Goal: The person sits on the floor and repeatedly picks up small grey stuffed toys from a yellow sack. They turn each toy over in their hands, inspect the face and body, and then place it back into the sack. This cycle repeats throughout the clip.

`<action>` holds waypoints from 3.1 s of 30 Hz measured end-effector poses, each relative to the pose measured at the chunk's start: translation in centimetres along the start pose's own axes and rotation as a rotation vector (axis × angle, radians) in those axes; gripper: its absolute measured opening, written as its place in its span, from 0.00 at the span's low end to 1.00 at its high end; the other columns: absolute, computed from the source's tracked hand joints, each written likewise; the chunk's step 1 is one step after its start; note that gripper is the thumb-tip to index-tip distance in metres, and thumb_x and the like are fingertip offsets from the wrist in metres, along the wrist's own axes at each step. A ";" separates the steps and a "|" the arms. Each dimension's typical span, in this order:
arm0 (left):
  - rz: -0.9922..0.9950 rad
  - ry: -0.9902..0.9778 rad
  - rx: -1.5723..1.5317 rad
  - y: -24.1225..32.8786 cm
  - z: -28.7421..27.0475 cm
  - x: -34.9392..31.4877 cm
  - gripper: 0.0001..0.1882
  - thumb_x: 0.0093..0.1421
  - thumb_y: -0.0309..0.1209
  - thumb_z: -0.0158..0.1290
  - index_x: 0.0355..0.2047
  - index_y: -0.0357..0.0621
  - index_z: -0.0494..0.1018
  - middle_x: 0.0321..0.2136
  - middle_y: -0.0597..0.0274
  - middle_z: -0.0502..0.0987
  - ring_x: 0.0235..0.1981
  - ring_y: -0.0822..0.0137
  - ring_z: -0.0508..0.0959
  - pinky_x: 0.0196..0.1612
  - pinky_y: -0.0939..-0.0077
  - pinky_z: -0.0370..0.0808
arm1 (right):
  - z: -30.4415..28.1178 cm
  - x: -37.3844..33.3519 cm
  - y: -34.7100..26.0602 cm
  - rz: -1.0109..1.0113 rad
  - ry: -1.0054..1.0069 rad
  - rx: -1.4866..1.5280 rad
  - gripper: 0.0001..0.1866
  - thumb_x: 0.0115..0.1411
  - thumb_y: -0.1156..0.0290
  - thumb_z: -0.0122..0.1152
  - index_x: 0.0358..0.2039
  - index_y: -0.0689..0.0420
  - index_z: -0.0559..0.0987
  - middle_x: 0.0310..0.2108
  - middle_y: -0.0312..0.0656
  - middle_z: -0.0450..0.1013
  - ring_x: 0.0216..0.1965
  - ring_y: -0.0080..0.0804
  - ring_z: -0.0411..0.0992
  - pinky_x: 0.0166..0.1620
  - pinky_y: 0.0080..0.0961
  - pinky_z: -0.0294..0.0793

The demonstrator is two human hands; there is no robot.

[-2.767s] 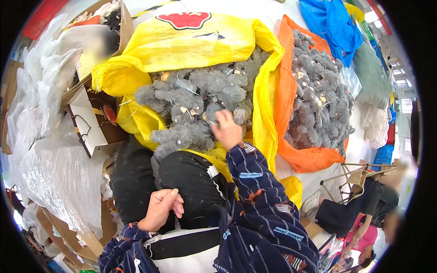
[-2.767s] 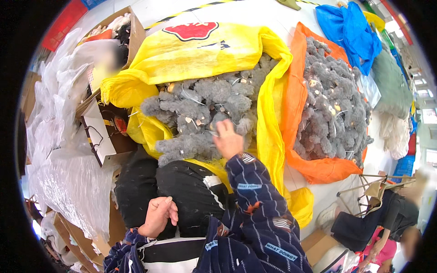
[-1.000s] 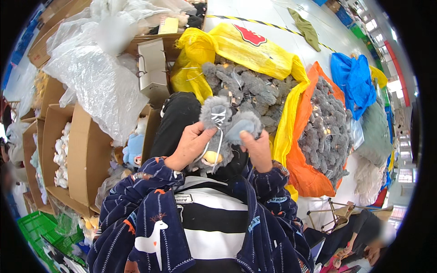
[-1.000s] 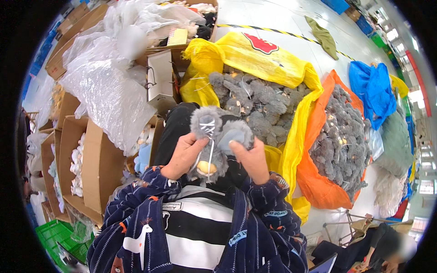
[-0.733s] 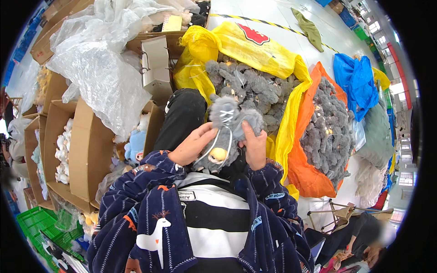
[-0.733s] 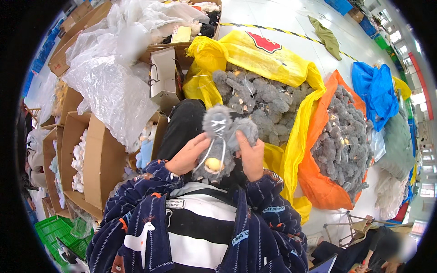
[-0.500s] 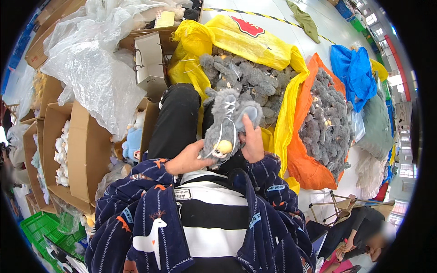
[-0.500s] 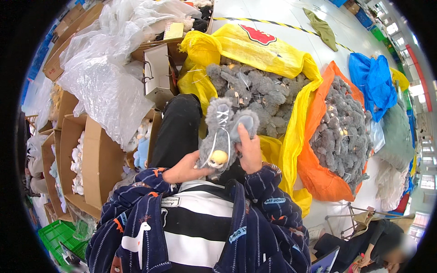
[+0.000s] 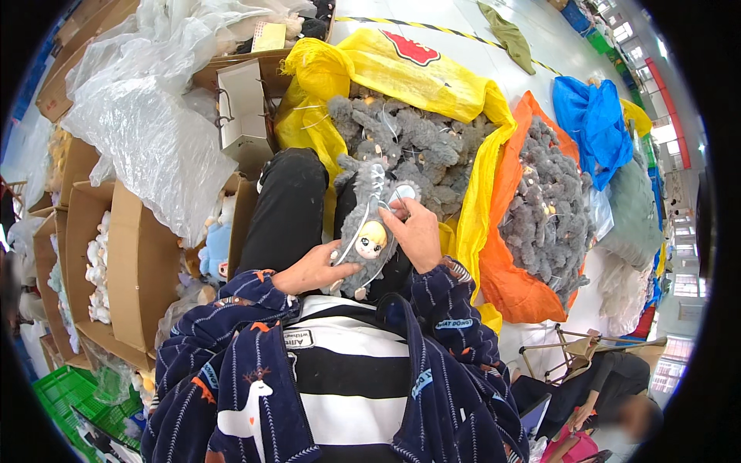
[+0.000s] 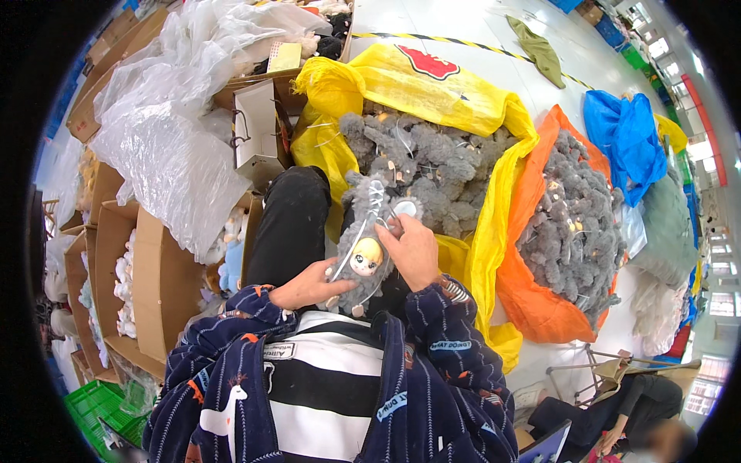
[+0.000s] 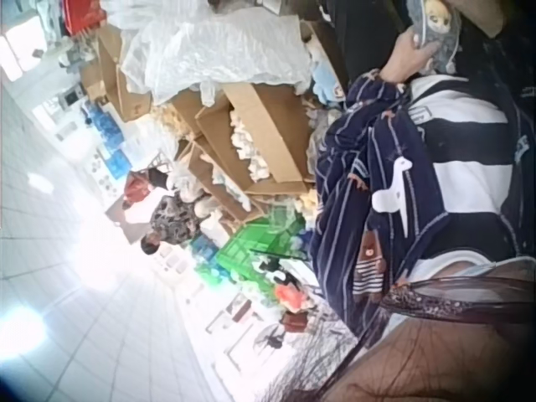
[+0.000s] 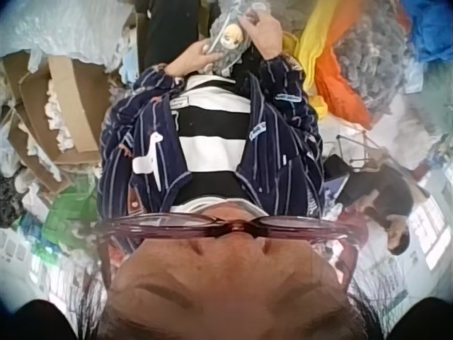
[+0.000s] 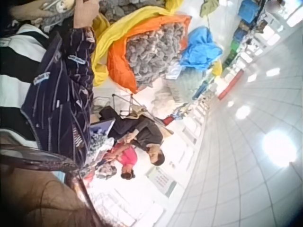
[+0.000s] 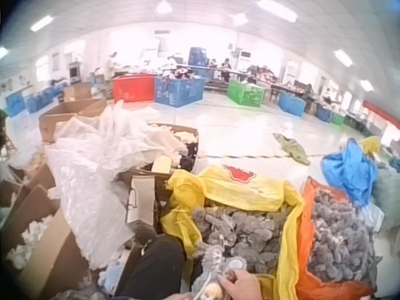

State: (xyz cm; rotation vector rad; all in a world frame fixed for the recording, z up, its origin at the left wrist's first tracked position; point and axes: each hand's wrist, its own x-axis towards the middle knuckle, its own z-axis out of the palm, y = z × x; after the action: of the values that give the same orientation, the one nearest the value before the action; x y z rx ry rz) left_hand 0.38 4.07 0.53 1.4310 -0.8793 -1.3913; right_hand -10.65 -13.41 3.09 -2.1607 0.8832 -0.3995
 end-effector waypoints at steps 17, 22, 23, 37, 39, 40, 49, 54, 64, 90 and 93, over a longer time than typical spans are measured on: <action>0.008 0.325 -0.324 0.1 -1.9 8.3 0.12 0.55 0.22 0.48 0.40 0.33 0.68 0.35 0.63 0.74 0.34 0.76 0.73 0.38 0.83 0.70 | -1.0 1.9 -0.7 -0.183 0.345 0.156 0.07 0.51 0.73 0.58 0.30 0.63 0.74 0.25 0.43 0.70 0.27 0.33 0.70 0.28 0.25 0.67; 0.072 0.317 -0.447 1.3 -1.4 8.2 0.14 0.55 0.21 0.47 0.43 0.34 0.66 0.37 0.62 0.73 0.36 0.76 0.72 0.41 0.83 0.69 | 0.2 0.2 -0.4 -0.055 -0.046 0.231 0.08 0.50 0.72 0.59 0.27 0.64 0.75 0.23 0.48 0.72 0.24 0.38 0.71 0.29 0.24 0.69; 0.070 0.322 -0.441 1.6 -1.4 8.1 0.14 0.55 0.21 0.47 0.44 0.34 0.66 0.38 0.62 0.73 0.37 0.76 0.72 0.41 0.83 0.69 | 0.6 0.2 -0.1 -0.024 -0.059 0.240 0.08 0.49 0.72 0.59 0.27 0.64 0.75 0.23 0.48 0.71 0.23 0.39 0.71 0.29 0.24 0.69; 0.106 0.280 -0.541 2.1 -1.8 7.7 0.16 0.56 0.23 0.48 0.46 0.35 0.64 0.40 0.62 0.72 0.39 0.75 0.72 0.43 0.81 0.69 | 1.2 0.9 0.2 0.399 -0.186 0.739 0.08 0.49 0.72 0.59 0.27 0.64 0.74 0.19 0.29 0.67 0.19 0.13 0.61 0.23 0.12 0.61; 0.101 0.279 -0.579 2.1 -1.8 7.9 0.16 0.56 0.23 0.47 0.46 0.35 0.64 0.40 0.62 0.72 0.39 0.75 0.72 0.43 0.81 0.69 | 1.1 0.9 0.8 0.387 -0.223 0.941 0.08 0.50 0.72 0.58 0.28 0.63 0.74 0.20 0.29 0.67 0.20 0.13 0.61 0.24 0.11 0.61; 0.095 0.280 -0.603 1.9 -1.8 8.0 0.16 0.57 0.23 0.47 0.46 0.35 0.64 0.40 0.62 0.72 0.39 0.75 0.72 0.43 0.81 0.69 | 1.1 0.9 1.0 0.380 -0.245 1.041 0.08 0.51 0.72 0.58 0.28 0.63 0.74 0.20 0.28 0.67 0.20 0.13 0.61 0.24 0.11 0.60; 0.066 0.267 -0.754 2.3 -2.0 7.8 0.18 0.56 0.22 0.46 0.48 0.36 0.62 0.41 0.61 0.71 0.40 0.73 0.72 0.44 0.79 0.70 | -0.5 0.3 0.6 -0.341 -0.045 -0.001 0.16 0.49 0.73 0.59 0.41 0.58 0.73 0.26 0.42 0.69 0.25 0.35 0.69 0.30 0.23 0.68; 0.043 0.271 -0.737 2.4 -2.1 7.8 0.18 0.56 0.22 0.46 0.48 0.36 0.62 0.41 0.61 0.71 0.40 0.73 0.72 0.44 0.79 0.70 | -0.3 0.5 0.5 -0.486 -0.005 -0.239 0.17 0.46 0.73 0.61 0.40 0.57 0.74 0.26 0.40 0.69 0.27 0.36 0.69 0.29 0.27 0.69; 0.093 0.294 -0.755 2.1 -1.9 8.0 0.18 0.56 0.22 0.47 0.47 0.36 0.62 0.41 0.62 0.71 0.40 0.74 0.72 0.44 0.80 0.69 | 0.3 1.2 -0.1 -0.553 0.069 -0.346 0.16 0.45 0.73 0.61 0.38 0.57 0.74 0.25 0.39 0.68 0.27 0.35 0.68 0.29 0.27 0.68; 0.117 0.328 -0.712 1.9 -1.7 7.9 0.15 0.57 0.23 0.46 0.46 0.36 0.64 0.40 0.62 0.72 0.39 0.75 0.72 0.42 0.81 0.70 | 1.4 -0.5 0.2 0.153 -0.056 0.540 0.14 0.45 0.74 0.64 0.34 0.61 0.74 0.23 0.29 0.66 0.24 0.12 0.60 0.26 0.09 0.59; 0.142 0.287 -0.428 1.3 -2.0 7.5 0.12 0.57 0.24 0.46 0.42 0.36 0.67 0.36 0.63 0.74 0.36 0.74 0.73 0.40 0.80 0.70 | 1.2 -0.7 -0.8 -0.122 -0.157 0.230 0.20 0.44 0.68 0.66 0.36 0.62 0.72 0.30 0.41 0.69 0.30 0.29 0.69 0.34 0.20 0.68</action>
State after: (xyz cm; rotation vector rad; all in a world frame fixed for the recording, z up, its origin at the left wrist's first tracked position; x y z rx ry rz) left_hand 3.26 -3.13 -0.82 1.1739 -0.4539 -1.1463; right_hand -10.17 -11.94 2.88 -2.0069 0.5898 -0.3666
